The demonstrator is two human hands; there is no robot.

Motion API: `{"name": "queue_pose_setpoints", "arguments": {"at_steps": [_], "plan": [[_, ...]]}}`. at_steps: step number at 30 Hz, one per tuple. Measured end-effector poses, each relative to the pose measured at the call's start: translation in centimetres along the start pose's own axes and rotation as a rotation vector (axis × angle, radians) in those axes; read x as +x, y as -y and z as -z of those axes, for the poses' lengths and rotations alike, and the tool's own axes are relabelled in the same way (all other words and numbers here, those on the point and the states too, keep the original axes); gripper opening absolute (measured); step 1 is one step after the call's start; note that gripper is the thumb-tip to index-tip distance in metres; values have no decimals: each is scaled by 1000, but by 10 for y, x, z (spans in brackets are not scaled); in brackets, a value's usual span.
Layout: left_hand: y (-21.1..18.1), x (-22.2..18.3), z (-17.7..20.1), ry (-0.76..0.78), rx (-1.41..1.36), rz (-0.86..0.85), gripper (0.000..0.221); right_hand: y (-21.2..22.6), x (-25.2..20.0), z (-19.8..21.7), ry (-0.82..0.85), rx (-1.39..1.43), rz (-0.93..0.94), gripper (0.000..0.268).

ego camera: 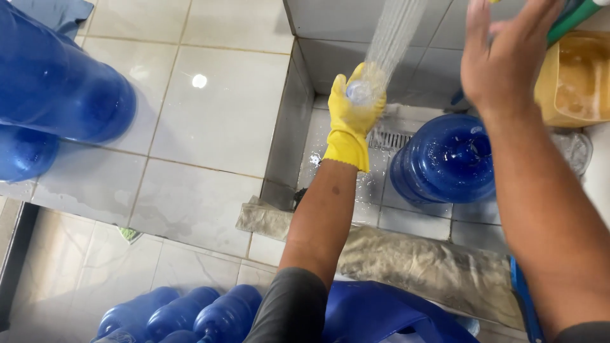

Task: Manually scrubbing and rinsing the exterior and neck of large plastic water jugs using soap, a sponge, and a brush.

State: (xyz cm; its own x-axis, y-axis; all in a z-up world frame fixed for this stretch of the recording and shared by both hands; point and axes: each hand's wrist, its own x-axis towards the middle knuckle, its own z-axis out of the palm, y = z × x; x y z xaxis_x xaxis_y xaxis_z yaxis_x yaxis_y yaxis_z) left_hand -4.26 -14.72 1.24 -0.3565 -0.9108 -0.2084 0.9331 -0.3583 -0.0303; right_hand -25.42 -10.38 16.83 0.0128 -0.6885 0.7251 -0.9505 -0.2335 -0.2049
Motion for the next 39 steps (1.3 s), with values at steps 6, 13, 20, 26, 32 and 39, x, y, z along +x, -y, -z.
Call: {"name": "queue_pose_setpoints", "arguments": {"at_steps": [6,13,20,26,32,39], "plan": [[5,38,-16,-130,-27,-81,47,73,-86,-3,427,388,-254,56],[12,41,9,-76,-22,30,53,97,-93,-55,531,603,-403,46],[6,-47,-44,-243,524,-157,62,127,-72,-94,748,1006,-1155,65],[-8,-82,-49,-52,592,-168,48,105,-96,-130,512,1600,-1537,30],[-4,-67,-72,-335,1016,-136,61,89,-118,-166,576,1169,-1260,46],[8,-84,-78,-432,1246,-207,62,124,-97,-96,722,621,-534,43]]}}
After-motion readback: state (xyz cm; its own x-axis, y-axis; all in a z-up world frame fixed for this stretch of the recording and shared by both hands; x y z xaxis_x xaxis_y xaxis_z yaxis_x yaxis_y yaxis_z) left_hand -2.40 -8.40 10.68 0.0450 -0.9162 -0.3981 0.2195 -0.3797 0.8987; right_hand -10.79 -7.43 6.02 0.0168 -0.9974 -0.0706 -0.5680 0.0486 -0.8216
